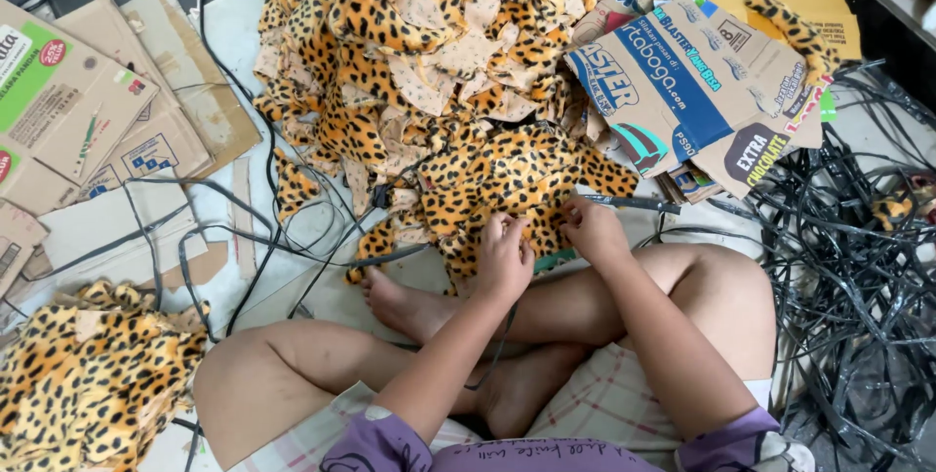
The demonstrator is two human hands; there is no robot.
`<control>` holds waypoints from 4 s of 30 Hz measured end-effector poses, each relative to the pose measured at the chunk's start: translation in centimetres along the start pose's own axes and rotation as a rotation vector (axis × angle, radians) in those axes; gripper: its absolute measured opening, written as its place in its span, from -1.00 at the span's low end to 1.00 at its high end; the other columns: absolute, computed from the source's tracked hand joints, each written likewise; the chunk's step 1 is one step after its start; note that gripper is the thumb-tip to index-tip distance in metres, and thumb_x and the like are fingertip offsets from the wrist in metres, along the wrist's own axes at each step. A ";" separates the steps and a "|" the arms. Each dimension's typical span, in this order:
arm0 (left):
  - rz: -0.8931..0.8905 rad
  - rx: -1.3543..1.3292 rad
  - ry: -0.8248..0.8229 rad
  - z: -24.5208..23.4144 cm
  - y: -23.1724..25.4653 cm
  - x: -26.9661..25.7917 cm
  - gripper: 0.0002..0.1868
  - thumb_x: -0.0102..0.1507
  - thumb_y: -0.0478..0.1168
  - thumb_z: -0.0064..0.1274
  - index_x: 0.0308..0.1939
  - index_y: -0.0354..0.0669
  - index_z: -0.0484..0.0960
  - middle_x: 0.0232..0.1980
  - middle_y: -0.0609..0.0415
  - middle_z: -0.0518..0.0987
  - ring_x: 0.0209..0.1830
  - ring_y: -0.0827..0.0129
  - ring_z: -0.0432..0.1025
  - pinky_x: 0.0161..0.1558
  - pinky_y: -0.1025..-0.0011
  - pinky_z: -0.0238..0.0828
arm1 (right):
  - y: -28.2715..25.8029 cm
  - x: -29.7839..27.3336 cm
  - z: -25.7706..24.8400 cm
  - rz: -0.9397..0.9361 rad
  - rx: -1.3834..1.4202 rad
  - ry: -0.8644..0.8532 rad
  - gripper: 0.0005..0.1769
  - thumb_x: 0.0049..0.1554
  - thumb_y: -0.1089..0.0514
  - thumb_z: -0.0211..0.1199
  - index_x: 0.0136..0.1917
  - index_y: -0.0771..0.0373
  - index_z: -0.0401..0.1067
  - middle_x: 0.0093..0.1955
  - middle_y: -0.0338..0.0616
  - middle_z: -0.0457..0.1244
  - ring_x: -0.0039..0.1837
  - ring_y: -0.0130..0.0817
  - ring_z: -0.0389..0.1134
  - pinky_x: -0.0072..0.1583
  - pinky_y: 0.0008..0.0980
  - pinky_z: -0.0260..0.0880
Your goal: Sorting and manipulating small pieces of leopard-print fabric scraps on the floor
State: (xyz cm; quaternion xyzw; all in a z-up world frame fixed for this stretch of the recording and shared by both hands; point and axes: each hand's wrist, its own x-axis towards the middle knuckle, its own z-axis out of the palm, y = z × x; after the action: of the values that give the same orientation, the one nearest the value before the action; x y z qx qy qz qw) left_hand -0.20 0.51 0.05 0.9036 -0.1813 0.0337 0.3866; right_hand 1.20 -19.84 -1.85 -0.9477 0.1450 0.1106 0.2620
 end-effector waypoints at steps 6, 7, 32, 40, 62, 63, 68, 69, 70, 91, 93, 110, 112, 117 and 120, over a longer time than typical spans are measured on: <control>0.222 0.329 0.084 1.6 -0.6 0.2 -0.55 0.31 -0.22 -0.04 0.30 -0.11 0.47 0.37 -0.07 0.30 0.35 0.06 0.21 0.23 0.11 0.13 | -1.2 0.4 2.0 -0.318 -0.292 0.454 -0.48 0.11 -0.01 0.41 0.28 0.20 0.41 0.18 0.10 0.21 0.25 0.21 0.34 0.13 0.09 0.51; 0.224 0.328 0.084 1.8 -0.8 0.3 -0.55 0.31 -0.22 -0.04 0.30 -0.11 0.47 0.37 -0.07 0.30 0.35 0.06 0.21 0.23 0.11 0.13 | -2.9 -0.5 1.2 -0.316 -0.292 0.456 -0.48 0.11 -0.01 0.41 0.28 0.20 0.41 0.18 0.10 0.21 0.25 0.21 0.34 0.13 0.09 0.51; 0.150 0.473 0.070 2.9 -7.2 3.1 -0.36 0.43 0.09 -0.35 0.58 0.04 0.09 0.64 -0.10 0.00 0.64 0.05 -0.16 0.52 0.04 -0.34 | -4.3 1.3 3.3 -0.209 -0.380 -0.095 -0.26 0.31 -0.31 -0.17 0.68 -0.42 -0.31 0.76 -0.33 -0.51 0.72 0.01 -0.48 0.57 0.20 -0.27; 0.149 0.518 0.093 3.8 -8.3 4.0 -0.34 0.41 0.10 -0.30 0.58 0.05 0.09 0.63 -0.08 0.02 0.64 0.07 -0.13 0.53 0.06 -0.32 | -4.6 2.6 3.6 -0.189 -0.373 -0.147 -0.27 0.33 -0.33 -0.23 0.68 -0.45 -0.36 0.75 -0.36 -0.58 0.72 -0.02 -0.54 0.58 0.20 -0.30; 0.097 0.288 0.100 -0.7 -5.1 9.5 -0.43 0.41 -0.10 -0.22 0.52 -0.07 0.23 0.61 -0.17 0.05 0.62 -0.04 -0.10 0.51 0.00 -0.25 | -10.6 6.2 -0.2 -0.404 -0.168 0.251 -0.54 0.28 0.10 0.14 0.43 0.16 0.36 0.59 0.06 0.02 0.63 0.07 -0.05 0.54 0.16 -0.12; 0.110 0.341 0.148 -1.1 -5.3 10.9 -0.46 0.41 -0.10 -0.18 0.48 -0.11 0.29 0.58 -0.18 0.11 0.61 -0.03 -0.05 0.51 0.02 -0.20 | -11.2 7.9 -0.2 -0.452 -0.142 0.315 -0.55 0.24 0.19 0.20 0.39 0.22 0.40 0.51 0.10 0.13 0.58 0.08 0.06 0.51 0.11 0.05; 0.103 0.308 0.199 -4.2 -6.0 18.4 -0.50 0.39 -0.35 -0.17 0.44 -0.19 0.30 0.52 -0.23 0.20 0.58 -0.06 -0.01 0.53 0.03 -0.18 | -15.6 13.2 -1.0 -0.558 -0.062 0.468 -0.59 0.26 0.19 0.22 0.36 0.29 0.42 0.43 0.11 0.20 0.48 0.06 0.20 0.42 -0.03 0.27; 0.118 0.384 0.252 -4.6 -6.5 20.0 -0.50 0.36 -0.44 -0.11 0.41 -0.23 0.33 0.50 -0.22 0.26 0.57 -0.06 0.04 0.53 0.05 -0.14 | -16.9 13.6 -1.5 -0.579 -0.043 0.515 -0.60 0.28 0.17 0.23 0.36 0.29 0.43 0.41 0.12 0.21 0.46 0.09 0.22 0.39 -0.02 0.31; 0.115 0.383 0.249 -4.8 -7.3 21.3 -0.50 0.36 -0.44 -0.11 0.41 -0.23 0.33 0.50 -0.22 0.26 0.57 -0.06 0.04 0.53 0.05 -0.14 | -16.8 14.5 -1.0 -0.578 -0.044 0.510 -0.60 0.28 0.17 0.23 0.36 0.29 0.43 0.41 0.12 0.21 0.46 0.09 0.22 0.39 -0.02 0.31; -0.225 -0.370 0.102 -3.0 -4.1 12.7 -0.65 0.45 -0.17 -0.14 0.19 -0.34 0.50 -0.02 -0.19 0.59 -0.03 0.05 0.56 -0.14 0.26 0.64 | -8.8 7.8 -8.4 -0.375 0.437 0.089 -0.75 -0.02 0.07 0.58 -0.06 0.05 0.62 -0.11 -0.20 0.44 0.00 -0.24 0.47 0.01 -0.24 0.41; -0.428 -0.557 -0.078 -1.5 -4.3 10.8 -0.62 0.45 -0.10 -0.16 0.25 -0.27 0.43 0.07 -0.20 0.55 -0.02 0.14 0.55 -0.22 0.42 0.69 | -7.8 5.6 -10.0 -0.256 0.503 -0.168 -0.73 0.10 0.09 0.44 -0.35 0.23 0.51 -0.48 -0.15 0.32 -0.36 -0.34 0.31 -0.13 -0.35 0.32; -0.487 -0.769 -0.368 1.1 2.8 0.0 -0.61 0.30 -0.32 -0.04 0.19 0.10 0.54 0.31 -0.13 0.39 0.25 0.04 0.41 0.23 0.23 0.40 | -0.1 4.1 -5.1 -0.203 0.382 -0.137 -0.71 0.06 0.26 0.39 0.09 0.19 0.55 -0.08 0.02 0.41 0.02 -0.10 0.46 0.09 -0.13 0.47; -0.547 -0.923 -0.395 1.9 3.1 -0.3 -0.52 0.32 -0.39 -0.10 0.31 0.05 0.51 0.43 -0.23 0.28 0.33 0.00 0.35 0.30 0.20 0.35 | -1.3 4.0 -6.1 -0.237 0.363 -0.115 -0.71 0.07 0.31 0.37 0.09 0.20 0.53 -0.06 0.01 0.42 0.05 -0.07 0.46 0.12 -0.12 0.47; -0.622 -1.057 -0.392 4.0 3.2 0.1 -0.42 0.31 -0.41 -0.10 0.42 0.05 0.41 0.45 -0.34 0.28 0.27 0.06 0.39 0.17 0.32 0.45 | -2.6 4.8 -6.4 -0.291 0.316 -0.121 -0.79 0.06 0.30 0.34 -0.01 0.14 0.59 -0.12 -0.06 0.44 0.01 -0.09 0.47 0.06 -0.15 0.46; -0.609 -1.059 -0.402 4.3 2.6 0.4 -0.39 0.32 -0.42 -0.10 0.46 0.04 0.35 0.52 -0.39 0.14 0.29 0.08 0.39 0.19 0.27 0.46 | -2.7 5.9 -6.0 -0.319 0.311 -0.094 -0.81 0.04 0.29 0.36 -0.06 0.09 0.60 -0.16 -0.16 0.44 -0.03 -0.21 0.47 0.06 -0.27 0.44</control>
State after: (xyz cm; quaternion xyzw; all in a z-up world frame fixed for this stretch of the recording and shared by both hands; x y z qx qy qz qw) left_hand -1.06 -4.31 -1.12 0.5899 0.0226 -0.3416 0.7313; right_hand 8.44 -22.10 2.78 -0.9006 -0.0037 0.0880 0.4256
